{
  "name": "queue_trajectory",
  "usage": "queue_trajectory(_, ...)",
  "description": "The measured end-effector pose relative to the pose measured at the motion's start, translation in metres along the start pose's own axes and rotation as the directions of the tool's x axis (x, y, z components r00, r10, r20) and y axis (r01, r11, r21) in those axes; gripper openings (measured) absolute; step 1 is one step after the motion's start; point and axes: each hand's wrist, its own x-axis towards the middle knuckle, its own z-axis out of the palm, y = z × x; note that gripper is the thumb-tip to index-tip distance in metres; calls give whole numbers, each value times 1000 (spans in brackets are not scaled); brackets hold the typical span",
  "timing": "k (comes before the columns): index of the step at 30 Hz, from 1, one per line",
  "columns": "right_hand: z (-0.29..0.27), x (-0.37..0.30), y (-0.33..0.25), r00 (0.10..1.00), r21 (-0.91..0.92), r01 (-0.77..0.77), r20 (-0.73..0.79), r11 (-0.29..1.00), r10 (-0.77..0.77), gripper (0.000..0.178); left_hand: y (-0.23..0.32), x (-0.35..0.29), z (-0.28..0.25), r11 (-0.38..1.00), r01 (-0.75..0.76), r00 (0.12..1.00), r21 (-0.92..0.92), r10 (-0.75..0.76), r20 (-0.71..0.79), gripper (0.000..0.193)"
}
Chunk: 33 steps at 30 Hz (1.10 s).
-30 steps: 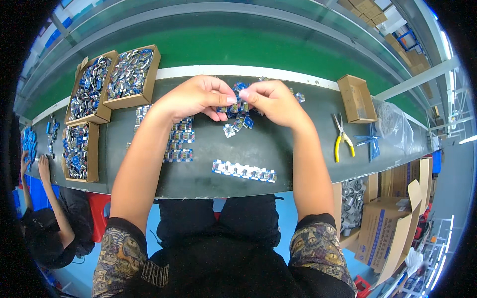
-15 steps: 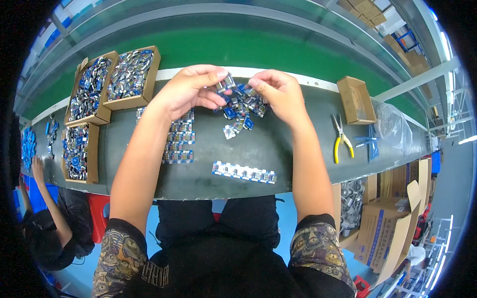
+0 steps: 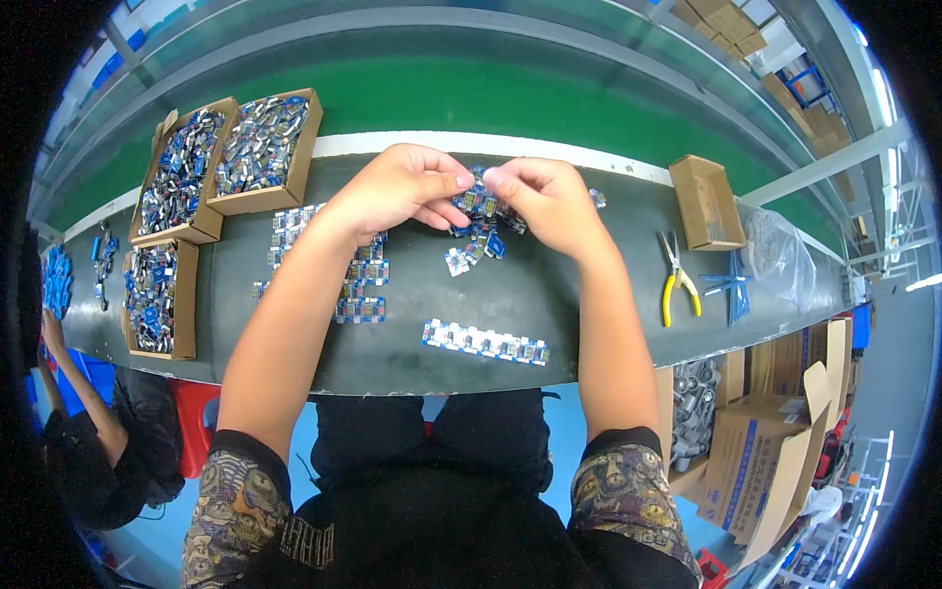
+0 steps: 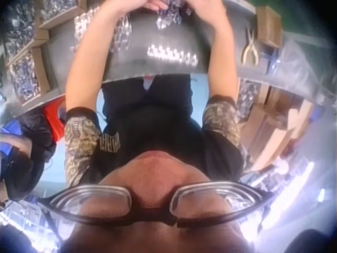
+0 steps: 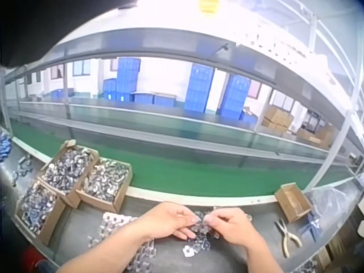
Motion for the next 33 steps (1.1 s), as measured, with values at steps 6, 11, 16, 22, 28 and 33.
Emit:
queue_trajectory(6,-2,-4,-9,971,121,-136,215,983,108,19,3,-4,3,998,2,999,60,-4,45,28)
queue_trajectory(11,-3,-4,-4,950,85,-109,302,990,79,20,3,-6,-1,987,13,994,158,-30,110,24)
queue_trajectory(16,2,-5,-6,944,127,-88,328,988,42,22,-2,-2,-7,999,-18,985,33,12,171,22)
queue_trajectory(22,10,-5,0,974,324,-28,220,946,-47,26,1,-3,-8,980,43,981,-193,-5,196,23)
queue_trajectory(28,-6,6,7,993,-144,-92,-90,985,79,24,-15,9,-15,935,-153,940,321,238,-244,23)
queue_trajectory(33,-10,6,16,975,-270,-185,-173,945,141,20,-27,7,-11,581,57,784,812,478,-397,25)
